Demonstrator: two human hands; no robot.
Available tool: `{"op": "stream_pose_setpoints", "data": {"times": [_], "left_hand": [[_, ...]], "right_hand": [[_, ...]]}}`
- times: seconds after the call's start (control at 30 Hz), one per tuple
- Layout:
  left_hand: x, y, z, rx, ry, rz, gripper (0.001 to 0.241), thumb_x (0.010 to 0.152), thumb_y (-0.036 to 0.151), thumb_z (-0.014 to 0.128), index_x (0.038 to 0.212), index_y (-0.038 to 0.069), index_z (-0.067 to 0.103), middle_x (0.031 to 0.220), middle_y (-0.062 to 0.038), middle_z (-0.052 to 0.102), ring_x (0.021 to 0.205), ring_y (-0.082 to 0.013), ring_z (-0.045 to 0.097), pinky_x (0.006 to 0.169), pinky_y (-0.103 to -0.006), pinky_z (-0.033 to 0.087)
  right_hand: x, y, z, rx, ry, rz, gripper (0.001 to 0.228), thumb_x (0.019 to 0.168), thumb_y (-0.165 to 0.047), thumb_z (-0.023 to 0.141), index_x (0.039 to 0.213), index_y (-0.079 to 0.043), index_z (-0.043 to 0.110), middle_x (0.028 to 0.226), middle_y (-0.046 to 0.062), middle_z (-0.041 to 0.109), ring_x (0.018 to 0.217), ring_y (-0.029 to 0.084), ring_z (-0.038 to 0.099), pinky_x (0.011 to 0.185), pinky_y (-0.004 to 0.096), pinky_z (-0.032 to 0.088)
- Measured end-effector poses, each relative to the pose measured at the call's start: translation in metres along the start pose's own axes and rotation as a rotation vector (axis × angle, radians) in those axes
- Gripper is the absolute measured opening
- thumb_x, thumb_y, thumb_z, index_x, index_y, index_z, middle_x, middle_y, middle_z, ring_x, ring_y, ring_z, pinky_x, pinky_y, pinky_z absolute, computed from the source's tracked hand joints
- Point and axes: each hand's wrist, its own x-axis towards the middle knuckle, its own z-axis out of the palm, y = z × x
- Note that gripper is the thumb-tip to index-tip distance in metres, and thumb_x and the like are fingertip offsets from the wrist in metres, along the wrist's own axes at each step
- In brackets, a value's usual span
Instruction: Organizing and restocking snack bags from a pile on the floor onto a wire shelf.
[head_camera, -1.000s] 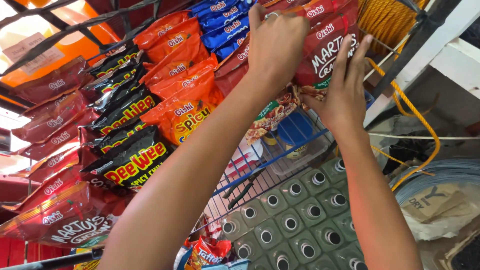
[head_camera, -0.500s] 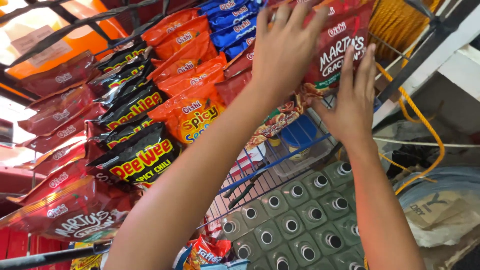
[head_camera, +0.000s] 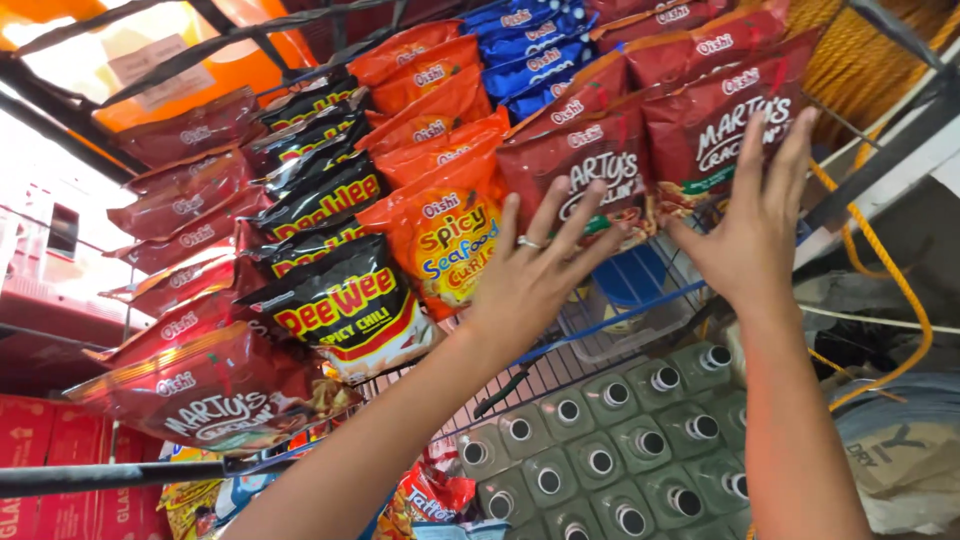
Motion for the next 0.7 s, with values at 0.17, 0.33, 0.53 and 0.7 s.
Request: {"op": "stream_pose_setpoints", "data": {"times": [0.17, 0.33, 0.53, 0.7], "left_hand": [[0.014, 0.011, 0.011, -0.036, 0.056, -0.061, 0.076, 0.097, 0.016, 0.062, 0.165, 0.034, 0.035, 0.175, -0.002, 0.013, 0.163, -0.0342, 0.013, 0.126, -0.068, 0.026], [0.012, 0.016, 0.019, -0.031, 0.043, -0.072, 0.079, 0.098, 0.016, 0.061, 0.167, 0.036, 0.03, 0.176, 0.0, 0.01, 0.164, -0.0325, 0.009, 0.126, -0.0697, 0.026], [0.014, 0.017, 0.019, 0.041, 0.032, -0.065, 0.082, 0.098, 0.022, 0.065, 0.168, 0.038, 0.026, 0.177, 0.001, 0.009, 0.164, -0.0292, 0.008, 0.127, -0.068, 0.023], [0.015, 0.02, 0.007, -0.075, -0.024, -0.065, 0.088, 0.092, 0.047, 0.072, 0.166, 0.039, 0.026, 0.175, 0.0, 0.009, 0.163, -0.028, 0.007, 0.126, -0.0697, 0.02]], "right_hand": [[-0.002, 0.005, 0.006, 0.01, 0.015, 0.008, 0.114, 0.091, -0.031, 0.091, 0.171, -0.007, 0.014, 0.172, 0.031, 0.002, 0.161, 0.051, 0.013, 0.134, 0.057, 0.022], [-0.003, 0.007, 0.007, 0.054, 0.026, 0.018, 0.108, 0.097, -0.04, 0.084, 0.171, -0.007, 0.012, 0.172, 0.031, 0.003, 0.161, 0.052, 0.015, 0.133, 0.057, 0.023], [0.0, 0.007, 0.009, -0.016, 0.019, 0.045, 0.103, 0.105, -0.051, 0.078, 0.171, -0.007, 0.012, 0.171, 0.033, 0.005, 0.155, 0.057, 0.021, 0.132, 0.061, 0.028], [0.003, 0.002, 0.005, -0.054, -0.009, 0.081, 0.105, 0.104, -0.052, 0.079, 0.172, -0.007, 0.012, 0.173, 0.035, 0.009, 0.15, 0.061, 0.028, 0.123, 0.063, 0.032]]}}
